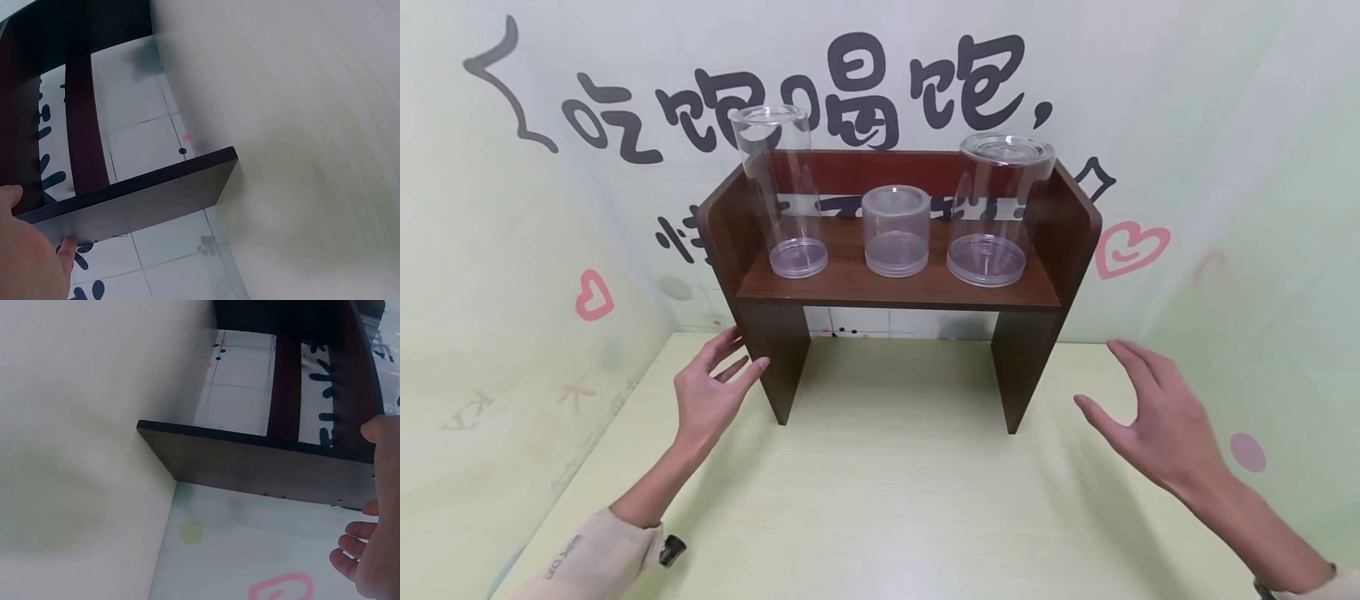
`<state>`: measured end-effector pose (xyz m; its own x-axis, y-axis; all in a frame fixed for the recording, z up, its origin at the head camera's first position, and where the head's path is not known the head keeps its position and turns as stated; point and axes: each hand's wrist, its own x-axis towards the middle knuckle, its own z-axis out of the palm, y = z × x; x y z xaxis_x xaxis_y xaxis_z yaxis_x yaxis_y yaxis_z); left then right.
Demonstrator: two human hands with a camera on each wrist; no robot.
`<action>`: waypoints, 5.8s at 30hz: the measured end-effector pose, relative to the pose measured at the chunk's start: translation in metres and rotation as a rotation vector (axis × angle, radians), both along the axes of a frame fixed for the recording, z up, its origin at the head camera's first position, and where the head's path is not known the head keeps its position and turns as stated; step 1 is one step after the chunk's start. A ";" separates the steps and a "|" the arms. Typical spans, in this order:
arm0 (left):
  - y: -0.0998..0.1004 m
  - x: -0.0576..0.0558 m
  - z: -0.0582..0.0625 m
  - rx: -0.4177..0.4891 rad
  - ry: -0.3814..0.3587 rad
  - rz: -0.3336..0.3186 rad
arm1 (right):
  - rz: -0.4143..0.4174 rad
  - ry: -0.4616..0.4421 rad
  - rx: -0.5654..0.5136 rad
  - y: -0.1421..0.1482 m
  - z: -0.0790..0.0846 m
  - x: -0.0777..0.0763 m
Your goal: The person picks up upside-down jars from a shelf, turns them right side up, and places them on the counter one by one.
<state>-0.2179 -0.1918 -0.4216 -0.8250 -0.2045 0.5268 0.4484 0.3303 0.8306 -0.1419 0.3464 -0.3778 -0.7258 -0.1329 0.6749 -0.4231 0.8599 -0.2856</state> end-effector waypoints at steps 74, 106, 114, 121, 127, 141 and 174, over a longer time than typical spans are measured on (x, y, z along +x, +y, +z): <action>0.045 0.006 0.021 0.067 0.189 0.207 | 0.043 0.192 0.099 -0.124 0.170 -0.095; 0.030 -0.014 -0.010 0.045 0.175 0.198 | 0.044 0.254 -0.059 -0.134 0.162 -0.122; 0.029 -0.015 -0.009 0.041 0.187 0.180 | 0.055 0.275 -0.070 -0.131 0.162 -0.110; 0.028 -0.015 -0.010 0.047 0.177 0.190 | 0.088 0.294 -0.092 -0.132 0.168 -0.091; 0.029 -0.016 -0.009 0.062 0.183 0.180 | 0.126 0.348 -0.099 -0.133 0.167 -0.074; 0.026 -0.014 -0.009 0.054 0.177 0.192 | 0.175 0.464 -0.236 -0.137 0.159 -0.031; 0.026 -0.014 -0.009 0.071 0.170 0.158 | 0.509 0.474 -0.705 -0.161 0.080 0.004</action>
<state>-0.2324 -0.1659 -0.4311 -0.6805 -0.3658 0.6350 0.5311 0.3508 0.7713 -0.1380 0.1849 -0.2982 -0.3282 0.1896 0.9254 -0.8978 0.2420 -0.3680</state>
